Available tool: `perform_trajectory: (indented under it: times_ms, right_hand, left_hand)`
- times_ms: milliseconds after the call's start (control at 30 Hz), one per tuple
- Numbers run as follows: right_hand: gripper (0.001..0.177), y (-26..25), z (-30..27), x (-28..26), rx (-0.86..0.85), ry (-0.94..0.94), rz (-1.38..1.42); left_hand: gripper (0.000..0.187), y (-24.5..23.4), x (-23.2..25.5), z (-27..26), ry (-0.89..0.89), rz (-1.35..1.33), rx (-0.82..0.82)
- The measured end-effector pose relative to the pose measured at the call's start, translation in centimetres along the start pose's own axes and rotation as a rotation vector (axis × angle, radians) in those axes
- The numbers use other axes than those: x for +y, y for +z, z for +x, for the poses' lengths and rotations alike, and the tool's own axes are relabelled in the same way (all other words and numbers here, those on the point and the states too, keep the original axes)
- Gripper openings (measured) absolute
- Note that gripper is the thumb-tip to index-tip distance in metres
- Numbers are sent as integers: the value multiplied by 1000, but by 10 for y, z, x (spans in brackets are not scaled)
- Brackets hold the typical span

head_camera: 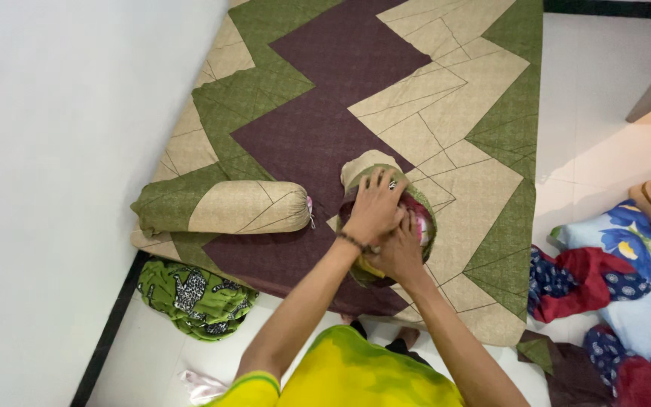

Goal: The person pulls a fabric cover over a bolster and ties a string around the end of the cover to secure it.

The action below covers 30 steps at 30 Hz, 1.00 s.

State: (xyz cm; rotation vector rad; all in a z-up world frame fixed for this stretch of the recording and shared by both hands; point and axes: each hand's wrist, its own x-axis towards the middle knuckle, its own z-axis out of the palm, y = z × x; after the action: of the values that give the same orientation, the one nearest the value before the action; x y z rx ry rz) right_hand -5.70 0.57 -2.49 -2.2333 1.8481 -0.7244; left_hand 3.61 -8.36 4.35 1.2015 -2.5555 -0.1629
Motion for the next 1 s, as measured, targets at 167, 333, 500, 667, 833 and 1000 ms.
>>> perform_trajectory:
  times_ms: [167,333,500,667,833,1000]
  right_hand:
    - [97,11,-6,-1,13,57,-125]
    - [90,8,-4,-10,8,7,26]
    - [84,19,4,-28,-26,26,-8]
    - [82,24,16,-27,106,-51,-31]
    - [77,40,30,0,-105,80,60]
    - [49,62,9,26,65,-123,-20]
  left_hand:
    - [46,29,-21,7,68,-69,-89]
    - [27,63,-54,-3,229,31,197]
    - [31,51,-57,1,194,21,286]
    - [31,25,-43,8,239,-38,352]
    - [34,16,-40,10,229,-27,273]
    - [22,39,-50,-16,238,-55,330]
